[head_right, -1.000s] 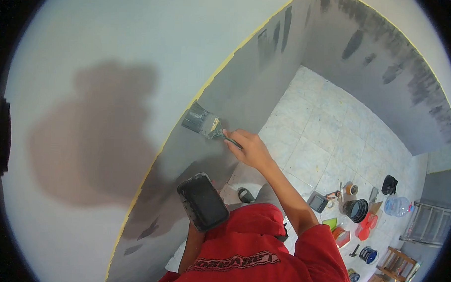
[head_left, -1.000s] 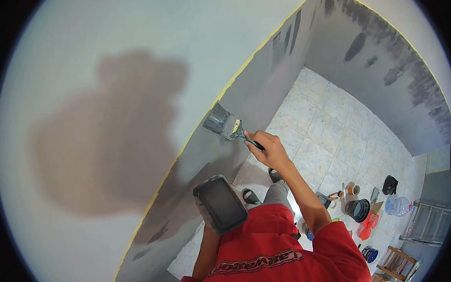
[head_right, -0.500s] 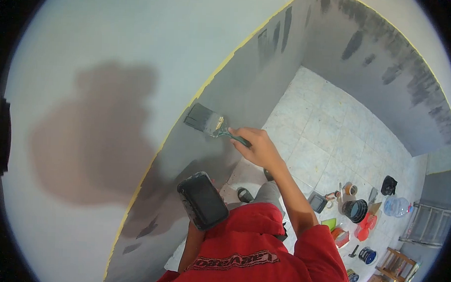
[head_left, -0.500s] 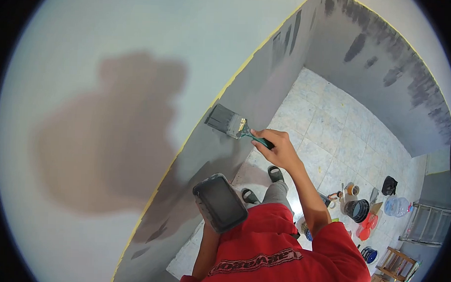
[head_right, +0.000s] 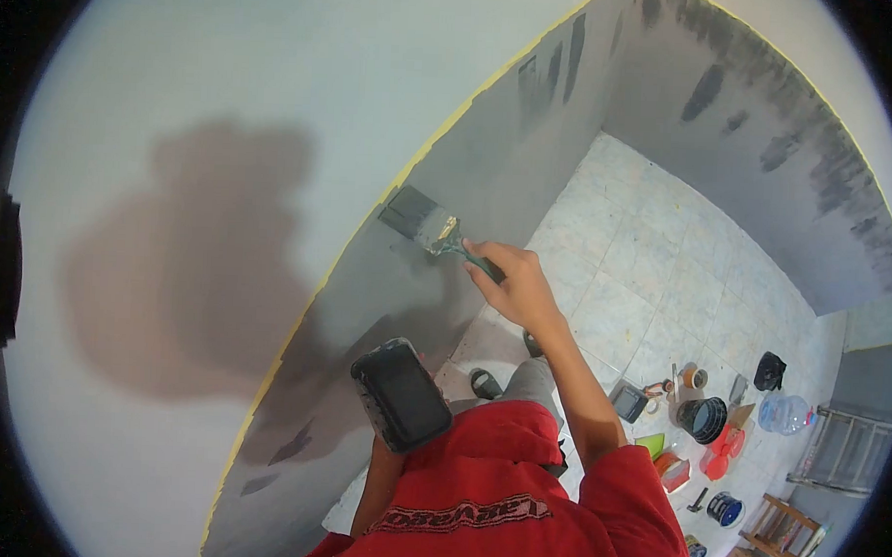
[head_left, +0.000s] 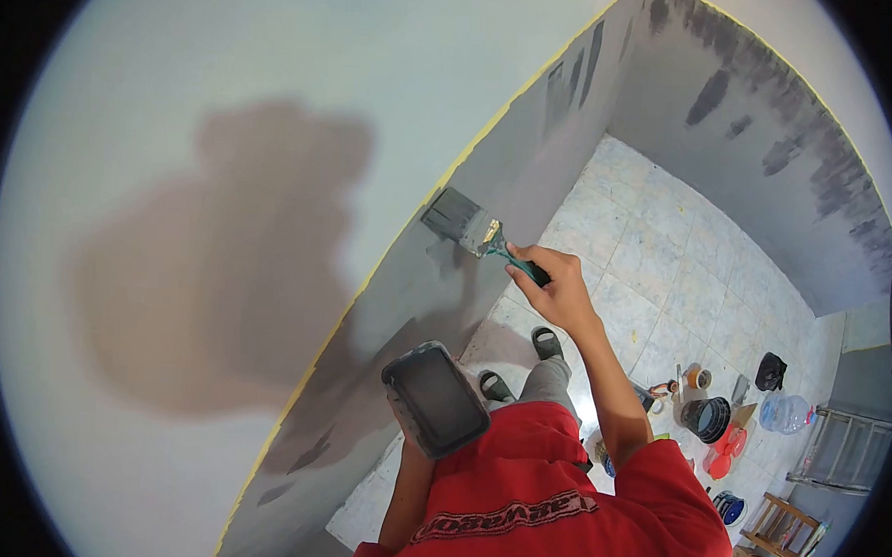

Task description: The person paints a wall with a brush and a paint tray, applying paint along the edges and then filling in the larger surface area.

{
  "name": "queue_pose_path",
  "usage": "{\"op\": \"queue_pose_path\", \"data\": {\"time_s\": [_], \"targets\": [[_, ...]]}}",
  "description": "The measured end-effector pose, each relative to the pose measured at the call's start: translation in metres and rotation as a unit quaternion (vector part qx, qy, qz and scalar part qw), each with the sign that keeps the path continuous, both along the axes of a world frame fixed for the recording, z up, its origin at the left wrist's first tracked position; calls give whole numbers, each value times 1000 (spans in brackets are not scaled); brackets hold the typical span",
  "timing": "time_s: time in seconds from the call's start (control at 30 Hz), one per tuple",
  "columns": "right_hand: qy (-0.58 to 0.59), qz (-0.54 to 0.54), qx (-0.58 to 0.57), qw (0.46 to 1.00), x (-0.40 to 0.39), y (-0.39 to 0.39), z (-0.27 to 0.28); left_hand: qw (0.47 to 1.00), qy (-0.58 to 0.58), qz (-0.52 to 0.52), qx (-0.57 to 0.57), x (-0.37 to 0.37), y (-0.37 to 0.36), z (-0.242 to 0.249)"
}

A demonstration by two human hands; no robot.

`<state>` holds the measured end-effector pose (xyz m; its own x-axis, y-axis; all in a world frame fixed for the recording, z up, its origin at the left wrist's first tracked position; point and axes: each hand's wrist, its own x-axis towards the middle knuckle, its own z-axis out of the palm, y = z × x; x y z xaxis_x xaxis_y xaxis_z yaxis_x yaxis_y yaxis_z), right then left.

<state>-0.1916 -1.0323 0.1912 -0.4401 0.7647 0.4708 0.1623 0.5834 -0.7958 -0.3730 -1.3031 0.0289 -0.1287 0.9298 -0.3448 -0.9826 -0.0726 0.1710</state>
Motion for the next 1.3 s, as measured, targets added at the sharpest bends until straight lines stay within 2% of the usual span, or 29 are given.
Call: {"op": "queue_pose_path", "data": {"time_s": [0.17,0.37,0.67,0.97,1.3], "targets": [[-44,-82,-112,989,-3,-13,11,1000,2,1,1,-1,-2,0],[23,-106,-155,982,-14,-31,13,1000,2,2,1,-1,-5,1],[41,-114,-146,982,-28,-47,11,1000,-2,3,4,-3,-9,1],[-15,-109,-77,991,-24,-46,27,1000,-4,0,7,-5,-8,0],[-35,-80,-58,994,-21,-52,52,1000,-3,-2,12,-4,-7,1]]}}
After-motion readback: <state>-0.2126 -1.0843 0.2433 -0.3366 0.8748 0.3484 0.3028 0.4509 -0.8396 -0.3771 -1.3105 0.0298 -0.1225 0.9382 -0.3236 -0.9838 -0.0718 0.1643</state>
